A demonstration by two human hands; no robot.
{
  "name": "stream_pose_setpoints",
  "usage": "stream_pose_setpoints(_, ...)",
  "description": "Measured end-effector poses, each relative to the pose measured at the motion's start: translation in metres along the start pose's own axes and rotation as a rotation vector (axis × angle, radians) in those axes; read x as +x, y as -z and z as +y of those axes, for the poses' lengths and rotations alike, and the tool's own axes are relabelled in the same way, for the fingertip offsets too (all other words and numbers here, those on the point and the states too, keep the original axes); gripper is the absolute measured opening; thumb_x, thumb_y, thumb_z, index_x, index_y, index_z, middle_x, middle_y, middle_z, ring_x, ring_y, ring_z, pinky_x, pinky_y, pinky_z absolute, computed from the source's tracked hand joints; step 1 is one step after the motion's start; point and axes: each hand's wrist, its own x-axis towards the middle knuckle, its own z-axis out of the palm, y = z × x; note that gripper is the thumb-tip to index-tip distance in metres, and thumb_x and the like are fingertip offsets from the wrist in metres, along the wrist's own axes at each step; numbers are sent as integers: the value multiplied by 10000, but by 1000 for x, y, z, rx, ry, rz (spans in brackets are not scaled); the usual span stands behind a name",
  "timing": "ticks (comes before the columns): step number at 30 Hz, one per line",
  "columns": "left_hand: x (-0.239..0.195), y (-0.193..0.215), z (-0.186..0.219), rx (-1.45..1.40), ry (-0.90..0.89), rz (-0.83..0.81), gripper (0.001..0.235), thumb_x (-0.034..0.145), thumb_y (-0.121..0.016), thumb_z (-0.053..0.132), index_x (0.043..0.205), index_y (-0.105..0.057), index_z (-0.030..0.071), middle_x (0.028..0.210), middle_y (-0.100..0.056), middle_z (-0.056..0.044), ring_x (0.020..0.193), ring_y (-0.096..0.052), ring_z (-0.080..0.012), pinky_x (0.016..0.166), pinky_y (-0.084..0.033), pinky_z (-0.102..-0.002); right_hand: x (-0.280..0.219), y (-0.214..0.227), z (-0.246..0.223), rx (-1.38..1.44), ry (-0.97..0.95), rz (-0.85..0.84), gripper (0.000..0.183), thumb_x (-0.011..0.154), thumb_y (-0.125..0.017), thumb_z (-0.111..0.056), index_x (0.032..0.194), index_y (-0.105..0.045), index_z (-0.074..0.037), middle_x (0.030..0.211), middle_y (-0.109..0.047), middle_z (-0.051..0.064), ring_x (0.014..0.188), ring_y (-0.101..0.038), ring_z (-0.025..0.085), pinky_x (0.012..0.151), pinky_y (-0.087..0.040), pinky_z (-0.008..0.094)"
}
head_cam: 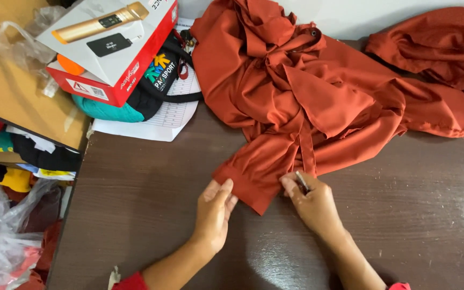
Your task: The person uses a pair of scissors to cut the sleeve of a rust-colored shirt laid on a table. The person repeatedly snips along the seam of the sleeve, removing the cuff and shortening the sleeve.
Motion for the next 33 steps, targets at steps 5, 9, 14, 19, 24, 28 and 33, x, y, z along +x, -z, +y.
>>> stream_pose_setpoints(5, 8, 1, 2, 611, -623, -119, 254, 1005, -618, 252, 779, -597, 139, 643, -368, 80, 577, -339, -46, 509, -297, -268, -6, -12, 13, -79, 17, 11, 113, 928, -707, -235, 959, -790, -166, 688, -721, -28, 670, -643, 91, 711, -515, 238)
stream_pose_setpoints(9, 3, -1, -2, 895, -1074, -300, 314, 1042, -575, 191, 1267, -696, 8, 528, -416, 91, 411, -322, -29, 354, -267, -241, -21, -21, -3, 207, 8, 29, 202, 958, -671, -239, 952, -778, -67, 685, -702, 36, 669, -657, 111, 700, -523, 241)
stream_pose_setpoints(14, -9, -17, 5, 1100, -1272, -788, 290, 971, -686, 82, 1210, -678, -81, 1389, -555, -307, 1275, -557, -464, 1131, -477, -539, -26, -20, -13, 432, -65, -122, 266, 929, -727, -261, 854, -544, -83, 529, -479, 1, 342, -417, 94, 295, -342, 231)
stream_pose_setpoints(19, 3, -6, 6, 1065, -1159, -607, 210, 1017, -555, 83, 1165, -664, -19, 1312, -676, -202, 1134, -697, -317, 989, -543, -401, -14, 7, -25, 274, -139, 25, 221, 942, -657, -270, 954, -717, -57, 643, -682, 41, 515, -569, 137, 507, -424, 271)
stream_pose_setpoints(24, 52, 30, 11, 1069, -1058, -75, 362, 1003, -670, 245, 679, -602, 100, 593, -620, -113, 538, -617, -251, 534, -487, -350, 26, 57, 55, -78, -165, 211, 302, 975, -737, -379, 761, -752, -166, 525, -611, 24, 501, -543, 149, 501, -440, 273)
stream_pose_setpoints(28, 86, 57, 2, 991, -837, 13, 212, 1020, -650, 279, 977, -747, 96, 863, -760, -144, 783, -702, -243, 697, -554, -398, 33, 71, 41, -209, -273, 109, 375, 952, -696, -440, 781, -759, -112, 602, -710, 83, 610, -657, 265, 637, -519, 384)
stream_pose_setpoints(33, 79, 52, 3, 1010, -797, 18, 228, 1034, -634, 268, 1024, -774, 88, 883, -781, -127, 829, -743, -223, 733, -572, -409, 21, 81, 23, -221, -315, -9, 385, 943, -681, -390, 786, -767, -49, 607, -728, 122, 653, -676, 297, 697, -530, 395)
